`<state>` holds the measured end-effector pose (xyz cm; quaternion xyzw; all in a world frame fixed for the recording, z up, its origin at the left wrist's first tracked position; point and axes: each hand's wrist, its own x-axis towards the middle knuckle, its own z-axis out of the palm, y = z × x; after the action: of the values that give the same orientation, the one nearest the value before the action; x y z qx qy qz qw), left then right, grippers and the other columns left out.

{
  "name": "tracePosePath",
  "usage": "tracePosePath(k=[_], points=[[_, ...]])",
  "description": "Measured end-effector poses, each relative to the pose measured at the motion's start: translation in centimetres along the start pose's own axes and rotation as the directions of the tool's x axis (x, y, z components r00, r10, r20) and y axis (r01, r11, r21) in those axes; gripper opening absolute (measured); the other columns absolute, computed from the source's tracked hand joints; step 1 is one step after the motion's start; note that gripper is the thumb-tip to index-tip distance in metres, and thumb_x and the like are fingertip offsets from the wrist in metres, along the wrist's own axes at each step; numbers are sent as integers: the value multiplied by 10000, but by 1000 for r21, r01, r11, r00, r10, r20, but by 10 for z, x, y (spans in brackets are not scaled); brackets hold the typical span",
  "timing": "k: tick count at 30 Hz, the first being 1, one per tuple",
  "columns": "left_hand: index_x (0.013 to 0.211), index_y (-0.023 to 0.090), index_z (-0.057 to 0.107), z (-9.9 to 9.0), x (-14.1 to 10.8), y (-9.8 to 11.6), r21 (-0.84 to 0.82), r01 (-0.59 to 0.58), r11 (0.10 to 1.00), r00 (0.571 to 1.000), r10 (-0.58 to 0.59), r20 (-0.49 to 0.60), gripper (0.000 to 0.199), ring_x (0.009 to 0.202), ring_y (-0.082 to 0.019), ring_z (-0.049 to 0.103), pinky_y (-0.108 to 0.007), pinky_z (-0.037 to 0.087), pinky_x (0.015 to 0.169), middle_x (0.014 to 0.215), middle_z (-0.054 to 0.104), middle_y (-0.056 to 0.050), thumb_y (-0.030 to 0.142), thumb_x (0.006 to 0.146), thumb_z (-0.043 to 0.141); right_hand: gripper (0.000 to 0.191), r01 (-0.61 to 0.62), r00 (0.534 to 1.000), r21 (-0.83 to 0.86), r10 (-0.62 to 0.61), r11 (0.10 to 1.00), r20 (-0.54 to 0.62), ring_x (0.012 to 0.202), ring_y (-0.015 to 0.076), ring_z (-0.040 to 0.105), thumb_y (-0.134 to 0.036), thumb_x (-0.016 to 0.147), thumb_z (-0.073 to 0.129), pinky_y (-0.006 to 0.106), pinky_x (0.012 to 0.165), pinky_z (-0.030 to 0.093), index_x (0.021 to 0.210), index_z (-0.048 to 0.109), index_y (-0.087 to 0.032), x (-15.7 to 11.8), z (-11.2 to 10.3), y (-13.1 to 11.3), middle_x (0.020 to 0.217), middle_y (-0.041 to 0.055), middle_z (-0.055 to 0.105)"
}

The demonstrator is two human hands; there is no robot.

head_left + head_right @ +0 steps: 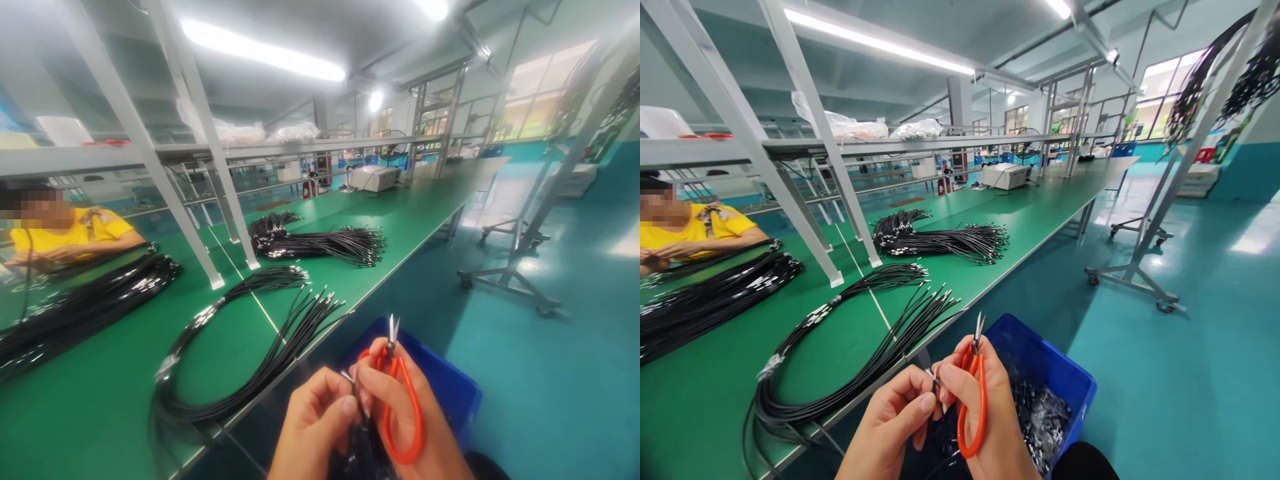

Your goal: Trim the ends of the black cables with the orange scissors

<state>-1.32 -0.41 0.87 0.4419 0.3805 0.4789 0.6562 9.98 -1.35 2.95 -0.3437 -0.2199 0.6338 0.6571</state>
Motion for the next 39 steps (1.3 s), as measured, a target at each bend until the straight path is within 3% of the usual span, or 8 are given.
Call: tracePosePath(k=[3, 9, 15, 19, 23, 30, 35, 39], points=[[616, 139, 566, -2, 1, 1, 1, -6, 1000, 1000, 6, -12, 353, 413, -43, 396, -149, 295, 404, 540, 580, 15, 436, 658, 754, 228, 19, 999, -44, -21, 999, -35, 500, 111, 493, -246, 640, 763, 215, 473, 439, 773, 578, -231, -1, -6, 4, 600, -44, 594], [612, 139, 558, -2, 2, -1, 36, -23, 999, 999, 24, -40, 381, 413, -42, 383, -146, 293, 403, 510, 510, 45, 465, 654, 751, 180, 325, 923, -337, -375, 884, -92, 583, 126, 562, -231, 636, 762, 216, 521, 468, 767, 639, -237, -4, -3, 2, 720, -17, 656], [604, 143, 550, 3, 1, -3, 88, -35, 995, 996, 42, -76, 404, 424, -49, 368, -151, 267, 402, 495, 472, 55, 493, 643, 748, 155, 369, 922, -357, -386, 858, 23, 556, 140, 614, -240, 683, 731, 213, 482, 497, 753, 592, -242, 6, -5, 4, 708, -5, 690], [617, 138, 566, 6, -1, -2, 93, -36, 995, 995, 44, -90, 385, 428, -50, 365, -154, 263, 419, 479, 478, 55, 474, 645, 751, 153, 378, 906, -367, -422, 850, -45, 531, 119, 595, -202, 675, 698, 194, 483, 461, 739, 564, -234, 6, -1, 4, 640, -29, 668], [614, 132, 572, 8, -3, -1, 72, -42, 997, 993, 50, -112, 374, 434, -47, 374, -152, 272, 431, 488, 500, 50, 454, 639, 760, 163, 305, 928, -338, -357, 890, -103, 564, 109, 600, -174, 654, 678, 187, 516, 448, 731, 548, -236, 0, 6, -2, 626, -51, 650], [596, 141, 558, 6, -2, 0, 78, -44, 996, 987, 55, -151, 367, 421, -49, 371, -148, 276, 409, 483, 487, 52, 447, 635, 756, 200, 308, 934, -355, -351, 883, -64, 512, 136, 601, -217, 636, 688, 211, 462, 458, 729, 512, -236, 11, -8, 10, 589, -39, 641], [612, 138, 574, 1, 0, 3, 54, -23, 998, 989, 31, -142, 322, 416, -46, 380, -143, 284, 406, 483, 498, 51, 402, 642, 757, 111, 361, 892, -561, -451, 745, -23, 549, 137, 598, -198, 712, 647, 232, 514, 489, 765, 558, -238, 7, -18, 16, 658, -24, 640], [622, 138, 574, -3, 2, 3, 85, -26, 996, 996, 33, -86, 290, 429, -48, 390, -146, 304, 416, 510, 510, 46, 370, 665, 743, 125, 529, 770, -684, -623, 502, 139, 598, 153, 626, -189, 757, 608, 243, 540, 511, 874, 611, -235, 3, -21, 12, 803, 35, 702]])
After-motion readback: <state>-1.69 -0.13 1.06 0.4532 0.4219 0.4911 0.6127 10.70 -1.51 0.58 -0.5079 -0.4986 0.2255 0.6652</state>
